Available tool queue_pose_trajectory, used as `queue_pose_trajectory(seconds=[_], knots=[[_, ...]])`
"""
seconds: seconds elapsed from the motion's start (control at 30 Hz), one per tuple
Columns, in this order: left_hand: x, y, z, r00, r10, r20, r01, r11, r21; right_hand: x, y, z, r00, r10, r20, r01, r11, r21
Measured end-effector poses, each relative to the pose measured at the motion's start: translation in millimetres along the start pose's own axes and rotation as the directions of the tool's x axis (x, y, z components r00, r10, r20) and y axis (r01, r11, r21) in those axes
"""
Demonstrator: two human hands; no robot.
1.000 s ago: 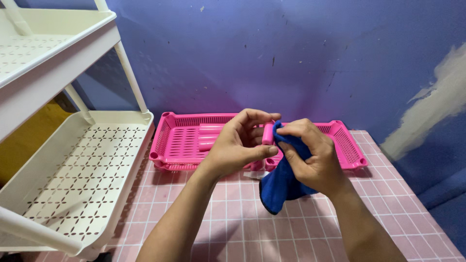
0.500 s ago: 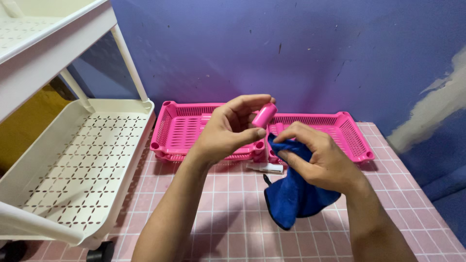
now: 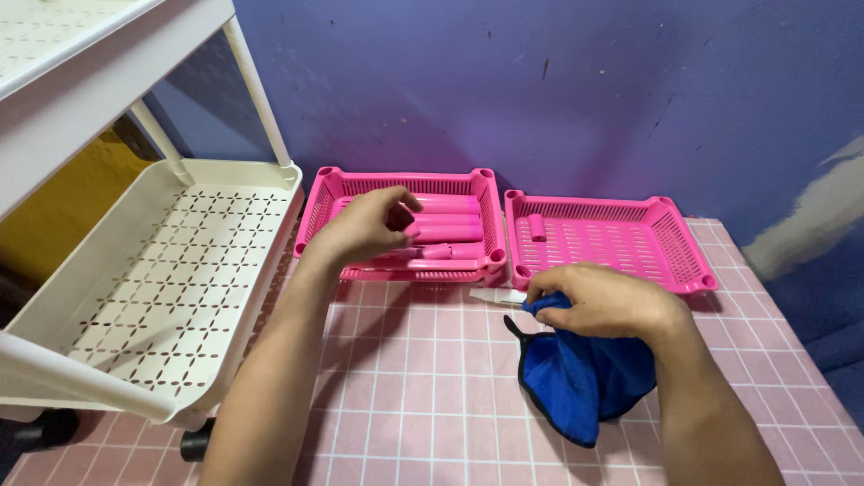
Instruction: The person wipes pink plastic tubes with a blue cloth, then inserts them into holes on two pink plastic trays to form legs. The person continues inserting additional tubes into the trays, building a small stand-like structure.
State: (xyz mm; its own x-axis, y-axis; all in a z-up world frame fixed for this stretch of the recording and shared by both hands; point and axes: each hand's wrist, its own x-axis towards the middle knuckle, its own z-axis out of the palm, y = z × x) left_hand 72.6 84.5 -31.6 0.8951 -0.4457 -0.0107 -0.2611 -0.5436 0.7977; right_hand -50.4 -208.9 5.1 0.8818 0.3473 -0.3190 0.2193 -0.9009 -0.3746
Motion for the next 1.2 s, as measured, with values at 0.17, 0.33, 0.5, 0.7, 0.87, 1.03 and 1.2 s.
queue_pose_trajectory(seconds=[0.17,0.33,0.5,0.7,0.87,1.03,1.2], knots=[[6,-12,-1,0.996,-0.029,0.088,0.002,0.958,0.288,8,0,5,0.99,0.119,0.073,-0.115,0.991,-0.063],[24,-18,-5,0.993,-0.031,0.117,-0.013,0.936,0.353,16,-5,15,0.988,0.061,0.145,-0.048,0.995,-0.09],[35,-27,1,0.982,-0.054,0.184,-0.028,0.909,0.416,20,4,17,0.982,0.086,0.171,-0.073,0.994,-0.081],[39,-28,7,0.98,-0.014,0.201,-0.074,0.903,0.424,21,34,4,0.991,0.06,0.123,-0.069,0.995,0.069],[36,-4,8,0.983,0.045,0.179,-0.133,0.848,0.512,18,57,-7,0.994,0.085,0.068,-0.096,0.98,0.175],[54,39,45,0.969,0.233,0.077,-0.238,0.813,0.532,21,68,-8,0.991,0.132,-0.007,-0.13,0.982,0.137],[110,76,131,0.96,0.27,0.075,-0.269,0.813,0.517,26,66,-1,0.999,0.023,0.039,-0.026,0.996,0.089]])
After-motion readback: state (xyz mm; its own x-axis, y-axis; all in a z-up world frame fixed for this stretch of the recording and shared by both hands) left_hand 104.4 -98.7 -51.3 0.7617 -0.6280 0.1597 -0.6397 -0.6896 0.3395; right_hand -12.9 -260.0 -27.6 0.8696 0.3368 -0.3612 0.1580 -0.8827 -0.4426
